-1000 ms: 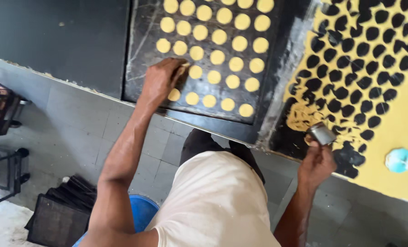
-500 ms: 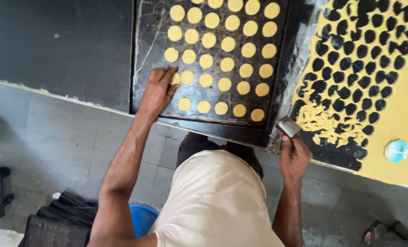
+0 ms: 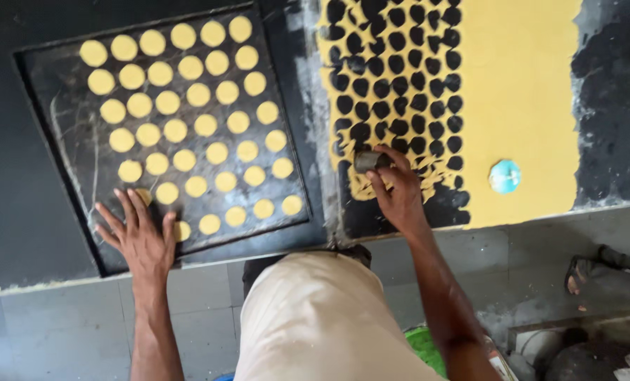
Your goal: The person uses a metal ring to cut circular pieces from a sheet of yellow dough and arranges them in rows on a black baking tray, then gathers the remaining dough scraps.
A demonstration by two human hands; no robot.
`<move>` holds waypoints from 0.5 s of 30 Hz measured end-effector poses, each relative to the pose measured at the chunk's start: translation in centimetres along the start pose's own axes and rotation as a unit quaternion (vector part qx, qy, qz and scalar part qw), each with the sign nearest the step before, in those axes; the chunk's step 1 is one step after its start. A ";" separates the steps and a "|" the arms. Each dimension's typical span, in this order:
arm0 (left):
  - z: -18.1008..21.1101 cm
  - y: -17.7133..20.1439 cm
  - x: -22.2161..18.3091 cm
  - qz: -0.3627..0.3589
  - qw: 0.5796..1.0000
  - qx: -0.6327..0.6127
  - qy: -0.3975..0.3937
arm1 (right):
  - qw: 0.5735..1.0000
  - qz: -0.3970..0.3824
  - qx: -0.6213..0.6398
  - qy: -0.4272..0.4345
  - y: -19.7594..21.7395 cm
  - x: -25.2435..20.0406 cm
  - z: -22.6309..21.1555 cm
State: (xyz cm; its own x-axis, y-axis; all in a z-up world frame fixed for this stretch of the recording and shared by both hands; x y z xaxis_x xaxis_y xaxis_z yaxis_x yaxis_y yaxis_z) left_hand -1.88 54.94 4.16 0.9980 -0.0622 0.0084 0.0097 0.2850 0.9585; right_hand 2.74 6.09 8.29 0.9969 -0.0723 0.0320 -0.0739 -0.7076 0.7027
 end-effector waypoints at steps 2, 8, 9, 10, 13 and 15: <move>1.1 -0.5 0.2 -0.066 0.996 -0.007 0.057 | 0.998 0.004 -0.052 0.043 2.3 3.3 1.4; 5.0 0.4 0.3 0.041 0.994 -0.010 0.103 | 0.999 -0.019 -0.046 0.007 8.3 15.8 7.0; 5.8 0.7 0.4 0.041 0.993 -0.025 0.111 | 0.999 -0.030 -0.033 -0.024 9.1 18.4 8.1; 6.8 1.0 0.4 0.041 0.991 -0.040 0.118 | 0.997 -0.008 -0.054 0.048 9.7 20.7 8.9; 9.4 1.2 0.2 0.066 0.988 -0.085 0.108 | 0.983 0.028 -0.101 0.151 10.9 27.8 11.7; 10.8 1.0 -0.1 0.073 0.989 -0.072 0.108 | 0.977 0.037 -0.103 0.180 10.6 32.9 13.6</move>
State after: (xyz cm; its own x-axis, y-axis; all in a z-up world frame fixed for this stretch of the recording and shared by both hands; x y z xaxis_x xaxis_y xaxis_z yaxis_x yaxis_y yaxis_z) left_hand -2.60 44.93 8.17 0.9790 0.1921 0.0682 -0.1431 0.4098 0.9009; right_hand 34.39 -13.33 7.09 0.9369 0.1602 0.3109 -0.1769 -0.5498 0.8164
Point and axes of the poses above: each hand's wrist, its own x-axis towards the middle knuckle, its own y-axis out of the back of the hand, z = x × y, the point moved 1 cm from there along x, towards the middle knuckle, and after that the axes turned 12 degrees about -y, right-handed, at the moved point
